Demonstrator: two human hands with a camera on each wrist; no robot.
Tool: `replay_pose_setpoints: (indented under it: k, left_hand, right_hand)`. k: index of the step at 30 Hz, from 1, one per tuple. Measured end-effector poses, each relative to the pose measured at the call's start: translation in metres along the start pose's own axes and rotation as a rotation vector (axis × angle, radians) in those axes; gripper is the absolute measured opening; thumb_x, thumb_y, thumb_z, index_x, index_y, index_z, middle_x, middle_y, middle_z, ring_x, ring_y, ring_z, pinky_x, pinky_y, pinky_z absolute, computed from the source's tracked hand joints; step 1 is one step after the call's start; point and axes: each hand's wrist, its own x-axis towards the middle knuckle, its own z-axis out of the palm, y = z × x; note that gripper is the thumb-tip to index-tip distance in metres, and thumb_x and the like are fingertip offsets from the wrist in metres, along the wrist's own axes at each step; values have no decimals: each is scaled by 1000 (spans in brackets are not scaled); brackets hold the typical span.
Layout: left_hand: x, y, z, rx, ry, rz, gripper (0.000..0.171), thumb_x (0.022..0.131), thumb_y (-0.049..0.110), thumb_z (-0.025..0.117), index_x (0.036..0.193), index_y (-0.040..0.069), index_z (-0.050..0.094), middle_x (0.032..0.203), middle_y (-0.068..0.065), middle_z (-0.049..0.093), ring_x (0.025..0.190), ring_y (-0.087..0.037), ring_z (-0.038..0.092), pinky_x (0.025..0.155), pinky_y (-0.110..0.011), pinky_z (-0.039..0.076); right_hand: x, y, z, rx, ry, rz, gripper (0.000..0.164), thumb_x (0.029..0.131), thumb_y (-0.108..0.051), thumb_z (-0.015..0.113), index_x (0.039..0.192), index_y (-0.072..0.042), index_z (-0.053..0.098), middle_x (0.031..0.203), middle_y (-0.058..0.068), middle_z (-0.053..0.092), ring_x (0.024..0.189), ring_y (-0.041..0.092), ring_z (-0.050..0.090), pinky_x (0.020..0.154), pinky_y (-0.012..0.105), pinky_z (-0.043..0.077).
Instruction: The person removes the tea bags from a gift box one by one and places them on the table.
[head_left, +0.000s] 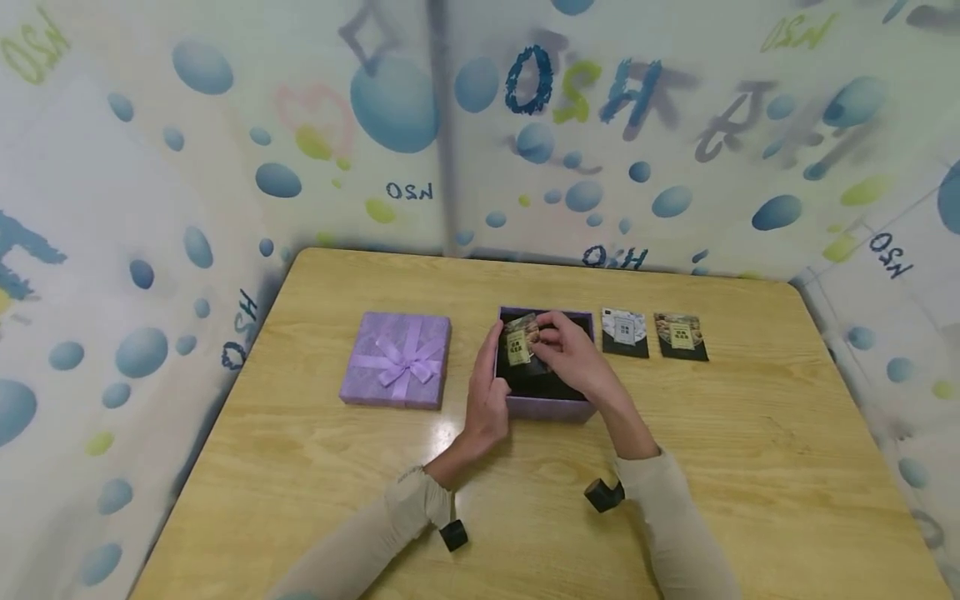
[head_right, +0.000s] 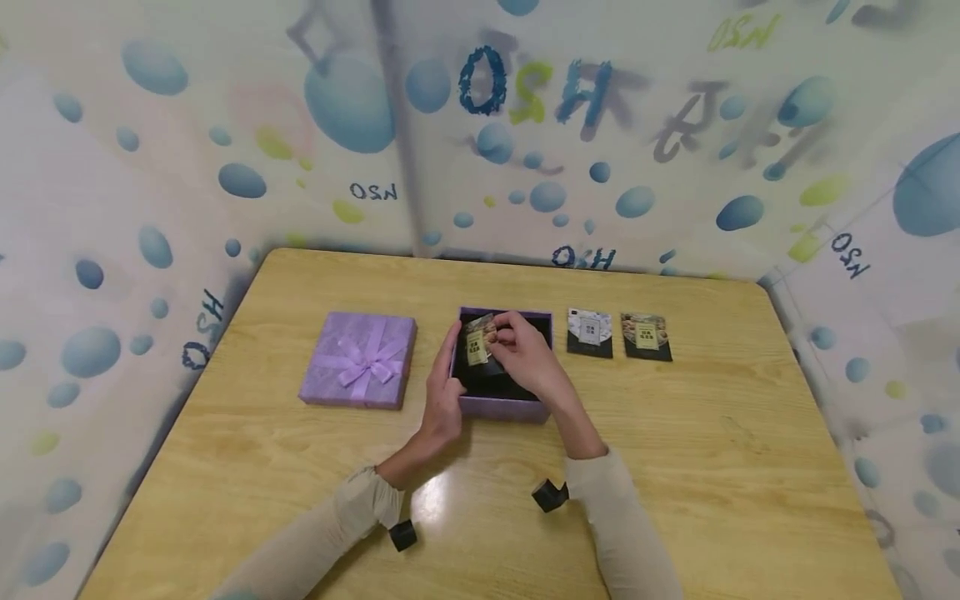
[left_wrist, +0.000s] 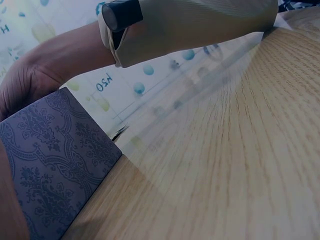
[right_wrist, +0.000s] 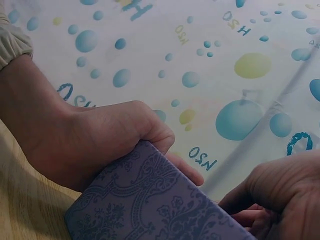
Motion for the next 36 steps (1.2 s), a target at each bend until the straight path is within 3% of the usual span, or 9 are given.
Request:
replay_pose_setpoints:
  k: [6,13,23,30,36]
  left_hand:
    - [-3,-2,1,-13,-10,12,90,78,-1,32,167,13,26,171,-5,28,157,-21,24,122,-50,25]
    - [-1,-2,2,-7,-26,9,91,77,0,33,166,17,28,170,1,29,156,-16,26,123,-47,26]
    - [-1,-2,1,7,-27,5,90,78,-1,31,167,17,27,170,2,29,156,-17,25,123,-49,26]
    - [-2,-2,-1,10,-15,-4,91,78,0,31,167,19,26,171,1,28,157,-16,24,124,-47,25]
    - [-3,-1,-3,18,2,0,90,79,0,30,167,19,27,171,4,27,157,-16,23,125,-47,23]
  right_hand:
    - [-3,5,3,-33,13,-37,38,105,-5,57,140,6,47,119,25,70,74,21,58,68,31,49]
    - [-10,9,4,-50,37,-58,34,104,-3,58,137,5,50,123,24,70,90,22,69,72,29,54]
    - [-20,0,-8,-46,73,-77,38,105,-6,58,140,5,49,123,26,69,97,28,70,73,32,54]
    - [-21,-3,-23,25,76,-45,41,106,-9,57,142,6,47,127,28,67,87,17,64,75,33,53]
    - [-22,-8,-36,85,93,-15,40,106,-10,57,141,7,48,134,30,64,92,8,63,77,31,55]
